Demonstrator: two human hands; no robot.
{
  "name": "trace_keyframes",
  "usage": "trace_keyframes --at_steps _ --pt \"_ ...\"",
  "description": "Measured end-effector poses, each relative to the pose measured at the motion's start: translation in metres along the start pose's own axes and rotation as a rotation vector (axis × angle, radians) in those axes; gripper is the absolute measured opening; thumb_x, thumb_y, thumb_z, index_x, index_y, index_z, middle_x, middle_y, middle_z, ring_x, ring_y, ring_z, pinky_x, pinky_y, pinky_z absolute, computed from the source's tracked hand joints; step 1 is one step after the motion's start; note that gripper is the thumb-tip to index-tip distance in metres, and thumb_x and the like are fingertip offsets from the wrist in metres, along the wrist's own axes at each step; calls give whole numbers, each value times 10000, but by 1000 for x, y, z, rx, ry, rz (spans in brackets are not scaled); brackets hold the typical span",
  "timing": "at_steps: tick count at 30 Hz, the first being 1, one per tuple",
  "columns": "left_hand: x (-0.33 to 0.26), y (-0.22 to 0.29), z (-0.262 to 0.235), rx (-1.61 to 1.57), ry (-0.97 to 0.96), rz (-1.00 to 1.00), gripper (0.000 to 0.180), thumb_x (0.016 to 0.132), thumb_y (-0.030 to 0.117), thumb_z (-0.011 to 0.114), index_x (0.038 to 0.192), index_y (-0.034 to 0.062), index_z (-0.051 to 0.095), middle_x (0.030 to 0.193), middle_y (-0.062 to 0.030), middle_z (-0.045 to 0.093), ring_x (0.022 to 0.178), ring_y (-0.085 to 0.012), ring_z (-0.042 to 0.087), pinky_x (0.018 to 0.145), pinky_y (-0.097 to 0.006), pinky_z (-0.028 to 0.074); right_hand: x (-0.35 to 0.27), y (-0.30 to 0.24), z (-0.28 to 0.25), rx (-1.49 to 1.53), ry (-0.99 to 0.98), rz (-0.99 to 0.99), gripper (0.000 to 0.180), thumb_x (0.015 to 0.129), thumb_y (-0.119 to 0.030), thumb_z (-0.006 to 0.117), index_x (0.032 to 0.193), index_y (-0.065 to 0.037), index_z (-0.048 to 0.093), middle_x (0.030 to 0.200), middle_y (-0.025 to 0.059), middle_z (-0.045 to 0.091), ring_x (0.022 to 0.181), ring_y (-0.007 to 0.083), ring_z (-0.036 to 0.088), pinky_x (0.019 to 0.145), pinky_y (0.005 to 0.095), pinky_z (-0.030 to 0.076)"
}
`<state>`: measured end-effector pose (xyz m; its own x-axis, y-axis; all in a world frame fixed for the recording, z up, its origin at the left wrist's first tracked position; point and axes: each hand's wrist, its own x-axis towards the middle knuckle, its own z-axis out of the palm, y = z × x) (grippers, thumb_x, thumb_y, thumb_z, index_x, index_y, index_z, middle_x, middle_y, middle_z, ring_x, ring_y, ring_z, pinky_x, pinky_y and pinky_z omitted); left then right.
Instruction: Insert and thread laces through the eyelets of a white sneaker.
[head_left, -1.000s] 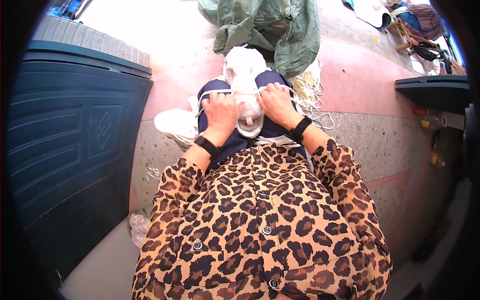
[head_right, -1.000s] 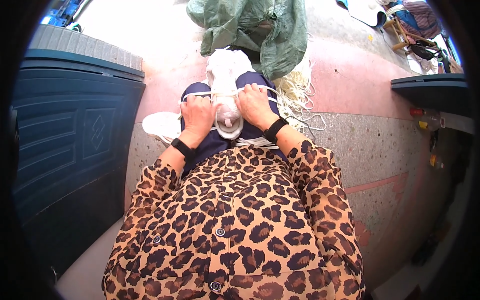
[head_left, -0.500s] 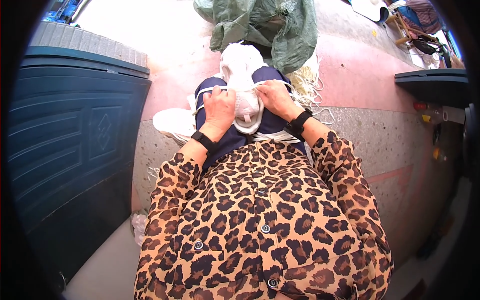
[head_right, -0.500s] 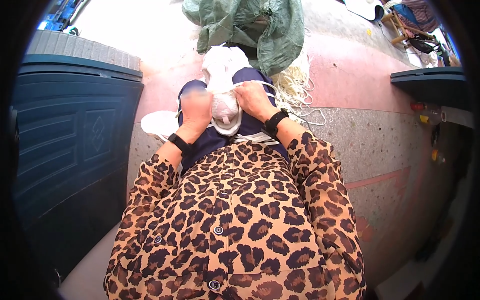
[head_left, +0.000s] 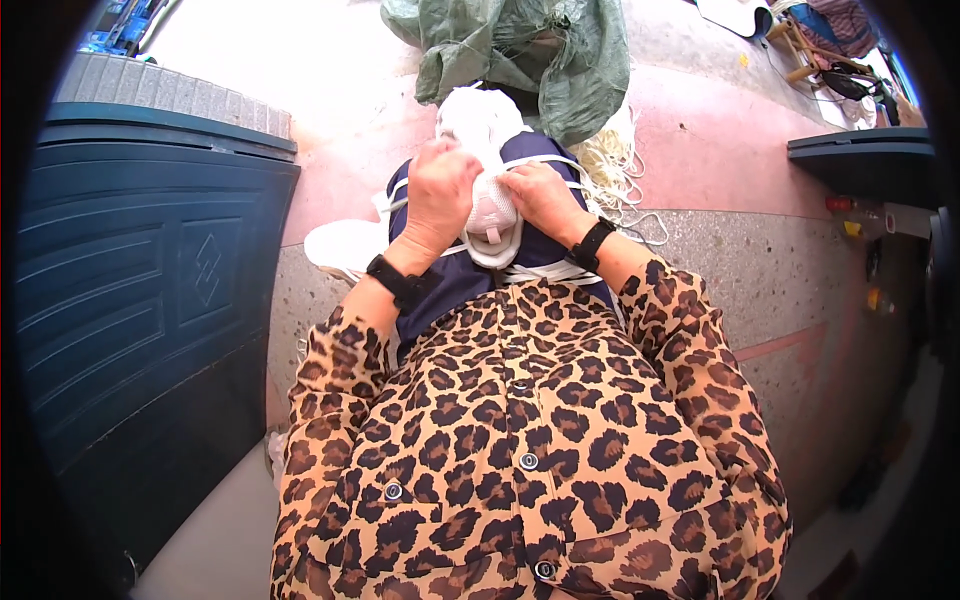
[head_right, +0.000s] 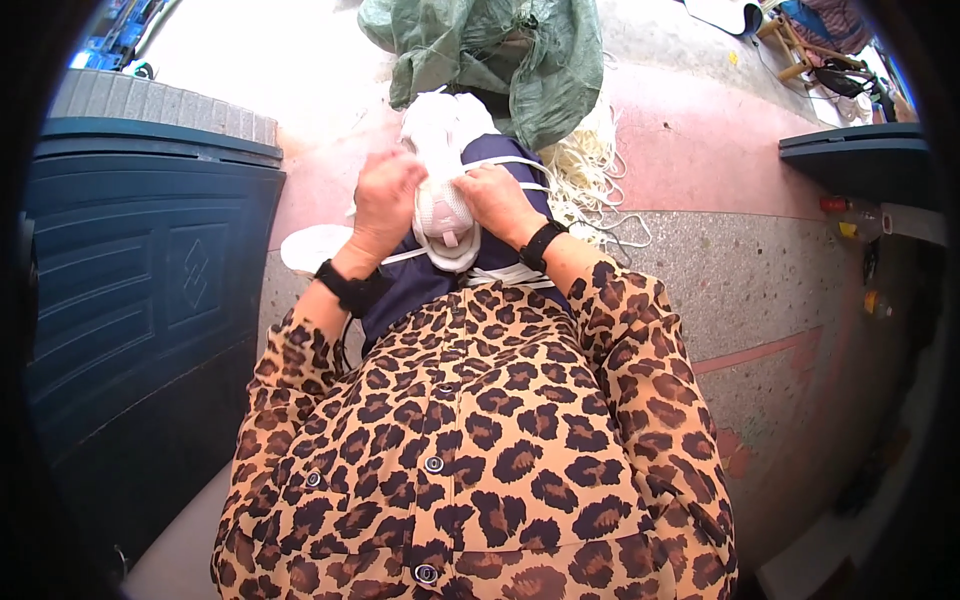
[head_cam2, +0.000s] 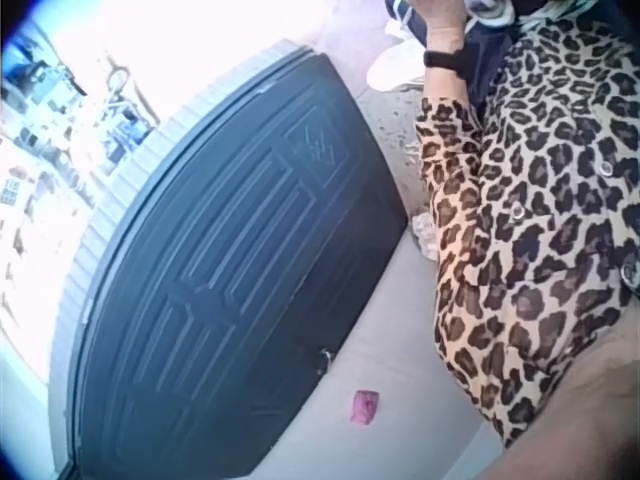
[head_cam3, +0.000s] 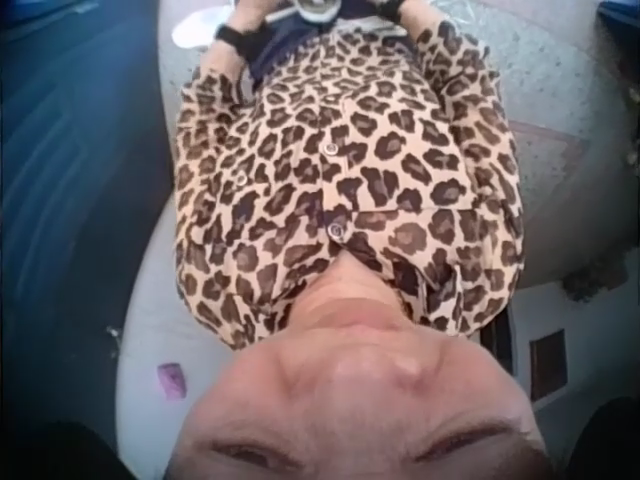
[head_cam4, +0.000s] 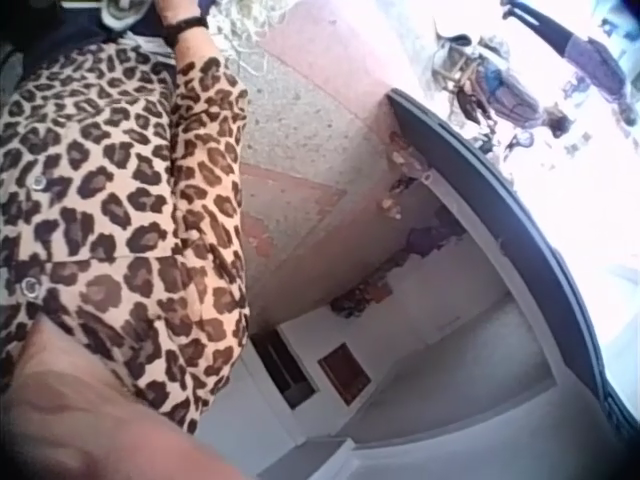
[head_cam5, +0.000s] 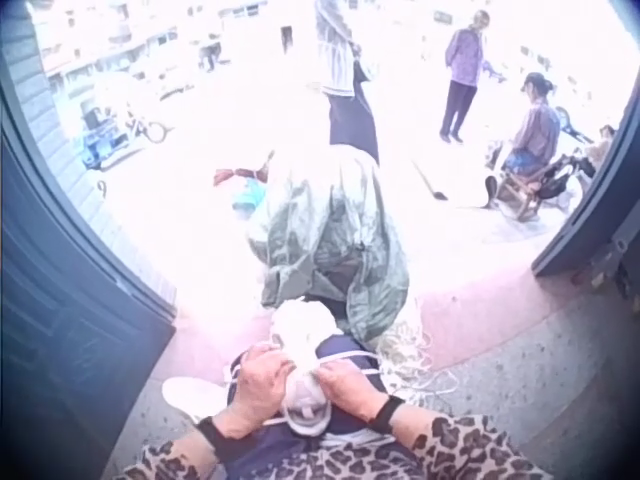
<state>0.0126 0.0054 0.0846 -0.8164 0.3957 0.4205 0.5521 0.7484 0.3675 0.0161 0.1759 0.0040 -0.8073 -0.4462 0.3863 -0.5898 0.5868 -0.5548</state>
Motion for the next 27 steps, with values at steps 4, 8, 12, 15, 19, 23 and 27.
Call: trace_keyframes --at_steps 4,8,12,15,19,23,27 --pt "10 9 -9 -529 -120 -502 133 797 124 616 866 10 624 769 -109 618 648 -149 555 598 -247 437 2 2 3 -169 -89 -31 74 694 -90 540 753 -68 577 721 76 590 763 241 579 697 349 447" --pt "-19 -13 24 -192 -239 -344 157 809 141 576 848 -7 609 760 -179 607 649 -235 587 609 -306 464 6 4 6 -243 -135 -60 83 687 -94 547 758 -77 586 706 57 582 755 227 575 675 341 450" --pt "-29 -10 25 5 -302 -237 126 777 105 548 831 -7 565 741 -180 586 740 -321 562 644 -384 462 8 -5 -4 -244 -124 -15 69 685 -104 554 737 -90 597 757 56 556 785 211 537 678 320 437" --pt "-31 -6 31 195 -303 -111 90 724 90 554 779 18 561 731 -142 568 780 -289 533 635 -368 461 11 -6 -9 -233 -115 3 71 685 -106 560 736 -94 607 795 58 540 806 213 512 692 316 422" --pt "-35 -4 33 309 -335 -18 57 690 53 527 733 19 544 768 -136 547 798 -299 500 638 -376 456 13 -3 -6 10 -13 -1 58 700 -93 563 740 -87 605 786 52 528 805 230 495 719 332 405" --pt "-38 -7 26 325 -353 -60 85 668 9 516 752 9 530 776 -147 535 796 -316 498 641 -385 450 50 -48 -43 246 219 -144 48 739 -61 590 782 -42 578 745 72 542 732 228 516 669 317 422" --pt "-35 -15 26 318 -378 -82 86 678 54 552 752 18 574 783 -132 559 832 -290 509 656 -378 463 50 -43 -39 884 81 167 87 849 -98 529 845 -11 529 657 80 550 599 148 540 536 268 418"
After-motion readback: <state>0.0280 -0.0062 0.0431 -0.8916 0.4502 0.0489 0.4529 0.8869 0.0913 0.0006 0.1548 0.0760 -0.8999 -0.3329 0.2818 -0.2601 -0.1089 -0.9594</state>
